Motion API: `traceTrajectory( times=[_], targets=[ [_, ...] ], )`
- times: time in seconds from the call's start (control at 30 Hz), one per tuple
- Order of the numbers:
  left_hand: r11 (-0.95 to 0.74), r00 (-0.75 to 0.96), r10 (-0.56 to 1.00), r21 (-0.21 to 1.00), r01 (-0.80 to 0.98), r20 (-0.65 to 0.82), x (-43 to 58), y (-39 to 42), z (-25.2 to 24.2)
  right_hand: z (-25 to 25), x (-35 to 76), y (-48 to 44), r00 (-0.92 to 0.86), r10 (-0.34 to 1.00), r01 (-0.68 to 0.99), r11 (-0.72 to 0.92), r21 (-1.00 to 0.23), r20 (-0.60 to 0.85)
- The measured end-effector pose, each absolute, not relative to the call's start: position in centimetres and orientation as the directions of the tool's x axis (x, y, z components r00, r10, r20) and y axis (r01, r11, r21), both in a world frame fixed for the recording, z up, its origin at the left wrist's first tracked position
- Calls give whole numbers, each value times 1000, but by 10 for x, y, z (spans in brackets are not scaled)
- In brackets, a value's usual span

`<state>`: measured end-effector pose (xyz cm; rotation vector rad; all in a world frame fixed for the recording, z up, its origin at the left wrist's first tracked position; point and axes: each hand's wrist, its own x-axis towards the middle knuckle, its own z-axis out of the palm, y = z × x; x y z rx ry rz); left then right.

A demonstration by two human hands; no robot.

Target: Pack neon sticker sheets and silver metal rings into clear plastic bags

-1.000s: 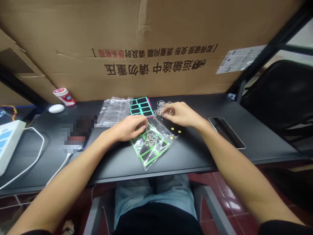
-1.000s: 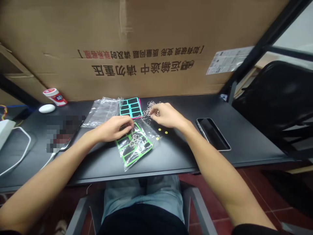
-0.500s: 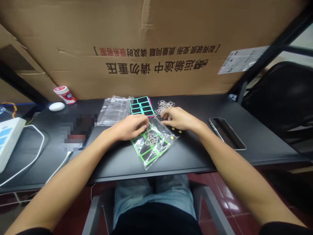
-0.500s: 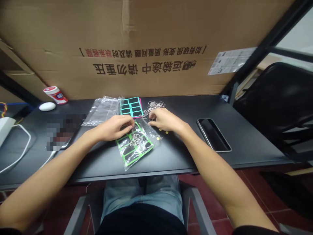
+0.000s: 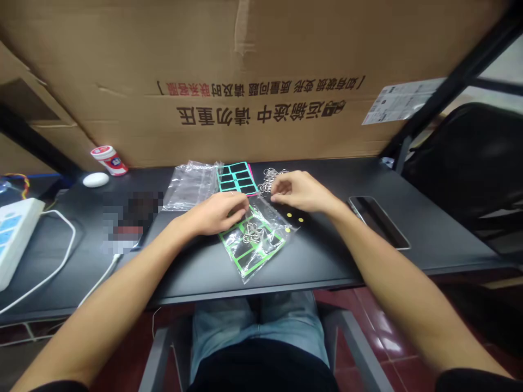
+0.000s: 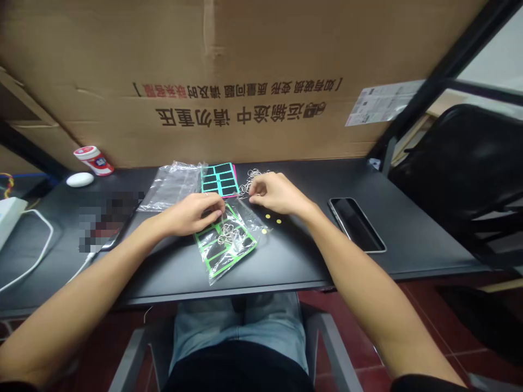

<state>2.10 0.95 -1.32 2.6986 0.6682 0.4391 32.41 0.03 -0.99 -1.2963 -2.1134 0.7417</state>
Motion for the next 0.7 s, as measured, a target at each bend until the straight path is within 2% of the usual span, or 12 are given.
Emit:
traceTrajectory(
  times=[0.1, 0.17, 0.3, 0.43, 0.5, 0.57, 0.6, 0.67, 0.7],
  targets=[
    [-839, 844, 489, 381, 388, 218, 21, 9, -13, 3, 321, -10, -327, 923, 463, 342, -818, 202],
    [-837, 844, 493, 381, 393, 212, 21, 9, -13, 11, 317, -18, -409, 899, 399, 331, -855, 157],
    [-836, 847, 493, 378, 398, 199, 21, 8, -12, 17, 305, -33, -644, 765, 391, 314, -865, -13],
    [-838, 847, 491, 379, 393, 206, 20, 9, -12, 16, 299, -37, -736, 663, 296, 132, -946, -138],
    [-838, 848, 488, 383, 389, 209, 21, 9, -12, 17, 306, -33, -715, 691, 258, 114, -959, -110],
    [-839, 847, 488, 384, 386, 213, 21, 10, -13, 17, 320, -23, -569, 822, 315, 233, -920, 13],
    [-839, 847, 487, 383, 386, 213, 21, 10, -13, 16, 328, -18, -457, 885, 404, 299, -865, 92],
    [-842, 849, 482, 382, 381, 215, 20, 11, -15, 12, 345, -6, -246, 936, 652, 353, -671, 254],
    [-843, 849, 480, 381, 379, 219, 20, 11, -15, 9, 353, 0, -208, 941, 744, 328, -582, 265]
  ],
)
